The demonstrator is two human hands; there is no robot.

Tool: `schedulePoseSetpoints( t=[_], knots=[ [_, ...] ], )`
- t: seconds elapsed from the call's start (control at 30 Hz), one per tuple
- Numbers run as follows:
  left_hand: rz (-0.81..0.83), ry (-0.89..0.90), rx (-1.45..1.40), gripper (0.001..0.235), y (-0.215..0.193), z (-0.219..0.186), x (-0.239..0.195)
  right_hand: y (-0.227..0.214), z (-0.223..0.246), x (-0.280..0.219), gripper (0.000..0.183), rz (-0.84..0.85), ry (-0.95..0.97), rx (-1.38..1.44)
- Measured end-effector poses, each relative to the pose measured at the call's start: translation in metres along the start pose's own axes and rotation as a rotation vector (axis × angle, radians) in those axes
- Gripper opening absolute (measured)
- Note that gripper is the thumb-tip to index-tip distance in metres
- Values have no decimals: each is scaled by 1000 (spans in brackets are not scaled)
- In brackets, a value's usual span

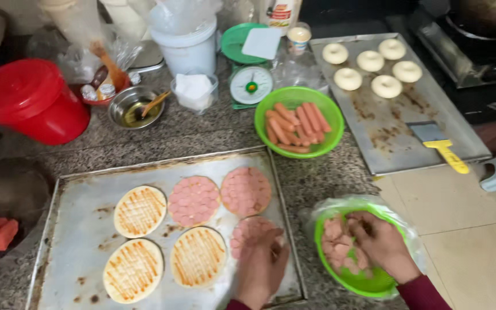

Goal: The person places sliced sausages onto round dough bases that have been drizzled with sauce on a baking tray. The person handles the sausage slices by hand and arranges them to cover the surface of each dough base.

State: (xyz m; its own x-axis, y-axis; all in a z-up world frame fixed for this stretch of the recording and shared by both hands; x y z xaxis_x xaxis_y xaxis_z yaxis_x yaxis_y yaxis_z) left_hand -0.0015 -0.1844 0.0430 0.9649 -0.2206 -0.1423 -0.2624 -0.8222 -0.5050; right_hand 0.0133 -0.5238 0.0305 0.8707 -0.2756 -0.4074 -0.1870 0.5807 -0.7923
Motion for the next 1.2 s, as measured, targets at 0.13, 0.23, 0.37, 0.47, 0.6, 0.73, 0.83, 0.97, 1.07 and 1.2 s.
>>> schedulePoseSetpoints(
  t=[0.13, 0.23, 0.37, 0.47, 0.6, 0.73, 0.83, 0.97, 1.07, 1.2],
  knots=[
    [122, -51, 115, 61, 77, -10, 6, 40, -51, 31, 45, 151, -71, -176],
    [125, -113, 131, 72, 98, -28, 6, 59, -17, 15, 69, 176, -348, -231],
    [150, -342, 102, 75, 120, -12, 11, 74, 34, -10, 100, 214, -604, -236],
    [119, -376, 114, 81, 143, 28, 24, 76, 52, -24, 86, 244, -618, -327],
    [-25, -404, 165, 88, 153, 60, 40, 109, 41, -4, 58, 130, -828, -360],
    [40, -550, 201, 77, 144, 57, 36, 137, 14, 33, 45, 152, -672, -379],
    [-25, -494, 368, 66, 132, 52, 35, 96, 20, 23, 46, 87, -649, -297],
    [-129, -415, 372, 78, 112, 22, 24, 56, 9, 22, 28, 167, -457, -113],
    [-159, -382, 333, 84, 120, 41, 31, 29, 12, 3, 20, 243, -339, 37],
    [-169, -356, 368, 81, 119, 40, 20, 42, -10, 22, 26, 260, -299, 269]
  ],
)
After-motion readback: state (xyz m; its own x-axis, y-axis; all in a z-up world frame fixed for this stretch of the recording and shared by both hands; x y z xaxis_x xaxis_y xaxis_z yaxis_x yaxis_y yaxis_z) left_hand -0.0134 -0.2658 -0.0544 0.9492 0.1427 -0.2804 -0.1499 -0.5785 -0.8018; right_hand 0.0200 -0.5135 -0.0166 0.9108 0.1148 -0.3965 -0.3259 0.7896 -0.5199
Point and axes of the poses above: each hand's wrist, its own x-axis towards the middle knuckle, its own y-axis out of the palm, z = x × y, the point moved 10 cm from there along x, towards the middle knuckle, and after that the axes turned 6 degrees about z, right-handed, at the moved point
